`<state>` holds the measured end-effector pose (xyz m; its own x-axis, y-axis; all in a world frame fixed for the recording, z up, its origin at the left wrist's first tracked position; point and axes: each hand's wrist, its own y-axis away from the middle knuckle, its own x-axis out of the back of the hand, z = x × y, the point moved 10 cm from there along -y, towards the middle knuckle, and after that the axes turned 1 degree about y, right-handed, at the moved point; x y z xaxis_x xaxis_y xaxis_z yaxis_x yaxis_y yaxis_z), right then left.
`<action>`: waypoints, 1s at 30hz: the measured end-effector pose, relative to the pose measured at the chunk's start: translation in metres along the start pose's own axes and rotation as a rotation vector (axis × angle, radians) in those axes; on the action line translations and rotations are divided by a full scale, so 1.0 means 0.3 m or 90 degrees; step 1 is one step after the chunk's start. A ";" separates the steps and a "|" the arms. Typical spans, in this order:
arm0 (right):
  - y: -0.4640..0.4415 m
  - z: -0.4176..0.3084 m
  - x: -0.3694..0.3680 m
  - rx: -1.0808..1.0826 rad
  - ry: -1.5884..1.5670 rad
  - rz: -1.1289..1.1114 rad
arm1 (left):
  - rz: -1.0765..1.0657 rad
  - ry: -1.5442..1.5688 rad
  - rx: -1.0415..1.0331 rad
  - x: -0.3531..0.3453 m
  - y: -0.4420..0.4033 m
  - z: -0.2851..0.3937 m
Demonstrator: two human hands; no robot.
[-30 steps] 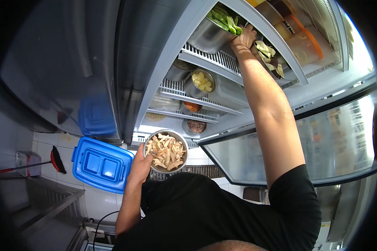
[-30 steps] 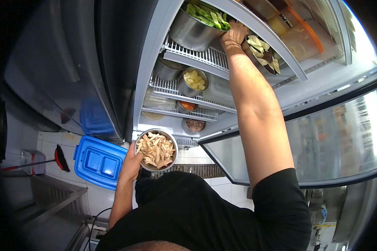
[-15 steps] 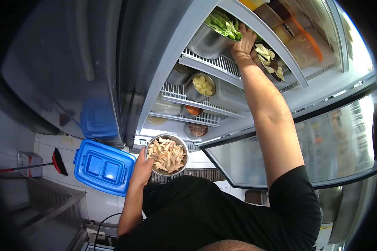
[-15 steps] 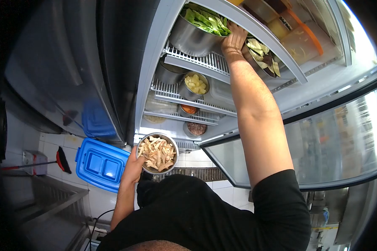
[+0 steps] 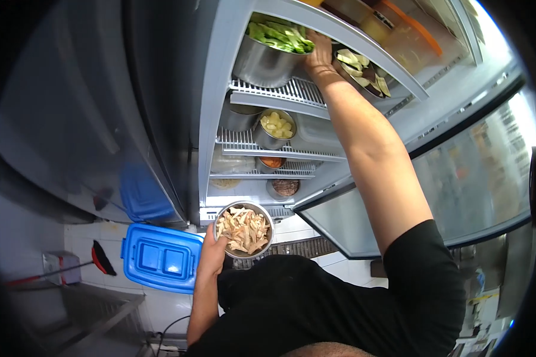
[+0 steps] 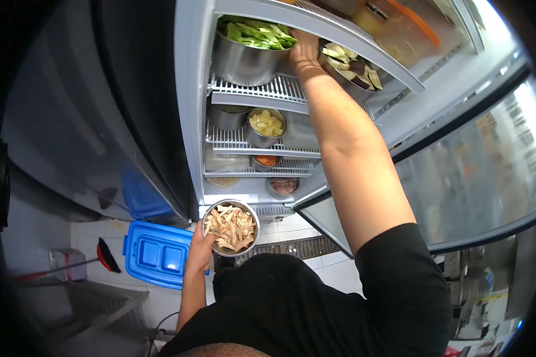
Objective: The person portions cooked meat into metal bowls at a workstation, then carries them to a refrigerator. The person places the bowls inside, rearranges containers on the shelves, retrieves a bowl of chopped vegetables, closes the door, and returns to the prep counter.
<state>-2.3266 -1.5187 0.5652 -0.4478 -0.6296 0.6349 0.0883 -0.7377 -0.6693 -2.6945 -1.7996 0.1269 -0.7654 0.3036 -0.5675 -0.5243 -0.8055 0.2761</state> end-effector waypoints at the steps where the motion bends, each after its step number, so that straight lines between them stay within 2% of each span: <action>1: -0.005 0.000 0.005 -0.011 -0.001 0.000 | -0.007 0.009 0.004 0.001 0.000 -0.008; 5: -0.064 0.006 -0.005 -0.036 0.009 -0.064 | -0.021 0.039 -0.001 -0.008 -0.007 -0.010; 9: -0.057 0.032 0.008 -0.074 -0.015 -0.010 | -0.037 0.015 0.030 -0.016 -0.025 -0.018; 10: -0.054 0.017 0.049 -0.099 -0.005 -0.028 | -0.036 0.010 0.024 -0.021 -0.030 -0.019; 12: -0.044 -0.031 0.096 -0.099 0.004 -0.164 | -0.037 0.011 0.029 -0.018 -0.012 -0.015; 29: 0.072 0.008 -0.148 -0.013 -0.079 0.037 | -0.048 -0.014 0.054 -0.094 0.036 0.071; 30: 0.083 -0.024 -0.055 -0.010 -0.076 0.043 | -0.052 -0.018 0.059 -0.089 0.036 0.061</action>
<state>-2.3235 -1.5249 0.5353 -0.3317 -0.7024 0.6298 0.1007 -0.6901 -0.7167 -2.6866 -1.8071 0.1591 -0.7283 0.3817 -0.5691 -0.6164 -0.7278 0.3006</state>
